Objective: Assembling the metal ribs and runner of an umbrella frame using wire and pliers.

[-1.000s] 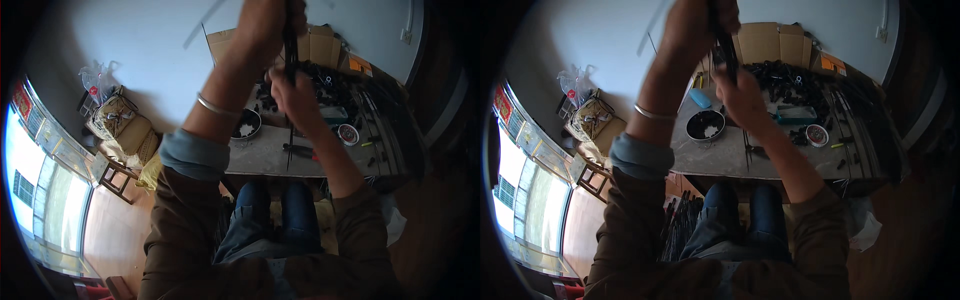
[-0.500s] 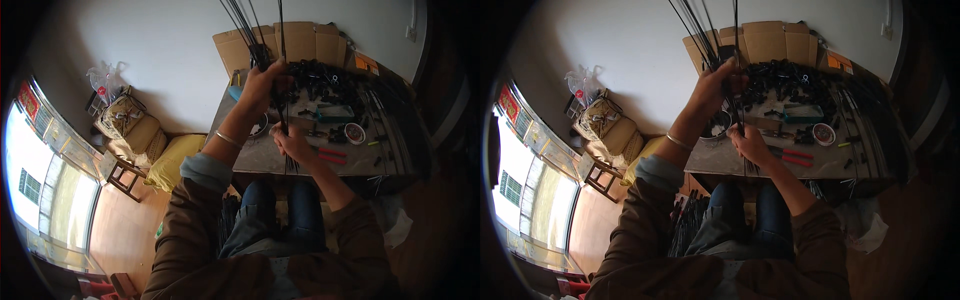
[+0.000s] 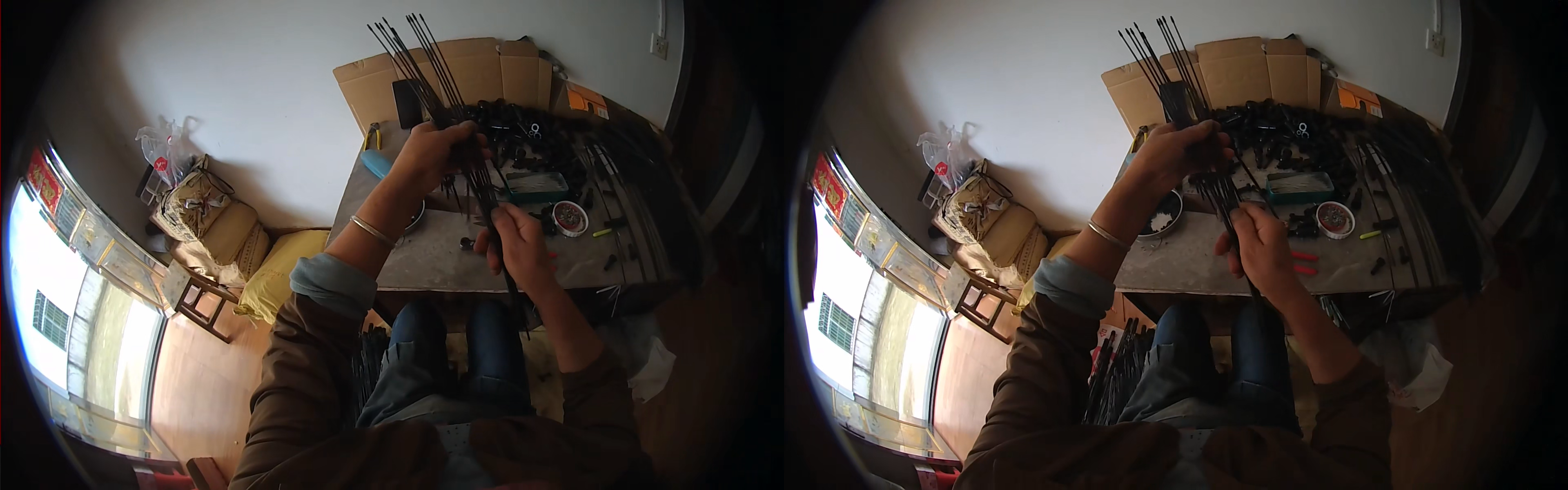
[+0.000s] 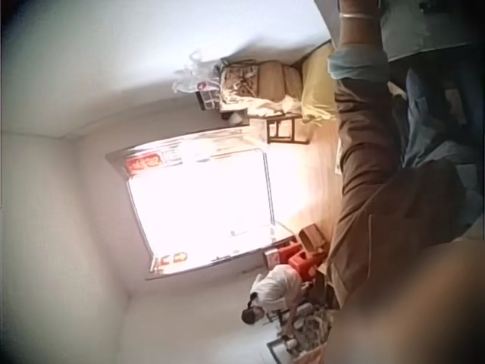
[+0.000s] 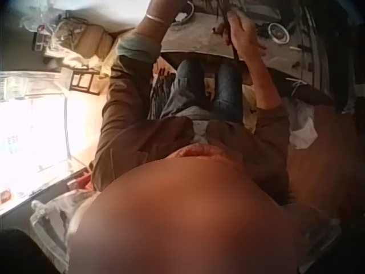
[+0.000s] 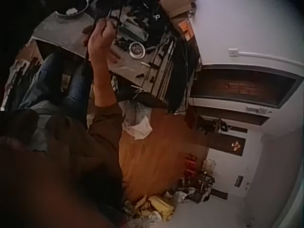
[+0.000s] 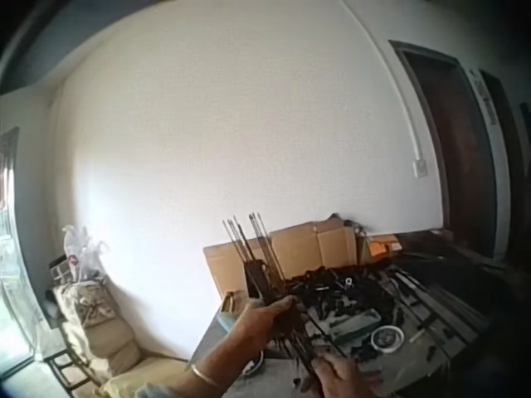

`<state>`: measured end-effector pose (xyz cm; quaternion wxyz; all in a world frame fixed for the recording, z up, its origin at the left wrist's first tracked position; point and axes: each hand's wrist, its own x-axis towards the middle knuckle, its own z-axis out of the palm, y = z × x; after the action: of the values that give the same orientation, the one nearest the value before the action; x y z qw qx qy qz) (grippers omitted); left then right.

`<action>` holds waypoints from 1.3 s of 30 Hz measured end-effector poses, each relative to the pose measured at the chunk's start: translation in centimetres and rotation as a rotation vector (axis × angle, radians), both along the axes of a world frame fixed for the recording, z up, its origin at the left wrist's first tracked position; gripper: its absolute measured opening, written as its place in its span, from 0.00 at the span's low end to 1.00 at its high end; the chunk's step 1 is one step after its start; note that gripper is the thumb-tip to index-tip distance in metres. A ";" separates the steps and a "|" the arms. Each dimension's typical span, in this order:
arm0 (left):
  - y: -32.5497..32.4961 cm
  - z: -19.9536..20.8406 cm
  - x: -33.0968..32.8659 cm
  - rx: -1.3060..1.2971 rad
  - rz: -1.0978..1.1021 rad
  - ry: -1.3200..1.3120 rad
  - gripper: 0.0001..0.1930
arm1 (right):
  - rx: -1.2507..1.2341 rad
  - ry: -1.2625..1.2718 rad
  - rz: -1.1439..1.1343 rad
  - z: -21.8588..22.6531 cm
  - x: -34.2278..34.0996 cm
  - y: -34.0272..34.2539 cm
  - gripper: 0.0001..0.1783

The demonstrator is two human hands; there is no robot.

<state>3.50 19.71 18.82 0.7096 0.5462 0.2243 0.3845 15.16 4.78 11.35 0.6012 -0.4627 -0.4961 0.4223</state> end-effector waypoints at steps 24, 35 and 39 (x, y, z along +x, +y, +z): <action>-1.0 -1.3 0.6 -0.167 -0.133 -0.108 0.15 | -0.567 -1.416 -0.967 -6.9 35.6 2.5 0.13; 1.2 -2.7 1.7 -0.172 -0.116 -0.189 0.09 | -0.051 -0.209 -0.056 -2.5 13.5 2.8 0.18; 1.3 -1.0 2.1 -0.127 -0.087 -0.184 0.11 | -0.096 0.052 0.406 -4.6 7.3 0.1 0.19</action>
<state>5.64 21.02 17.84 0.7764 0.4718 0.1581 0.3869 22.42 4.89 6.71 0.4937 -0.3704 -0.5427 0.5697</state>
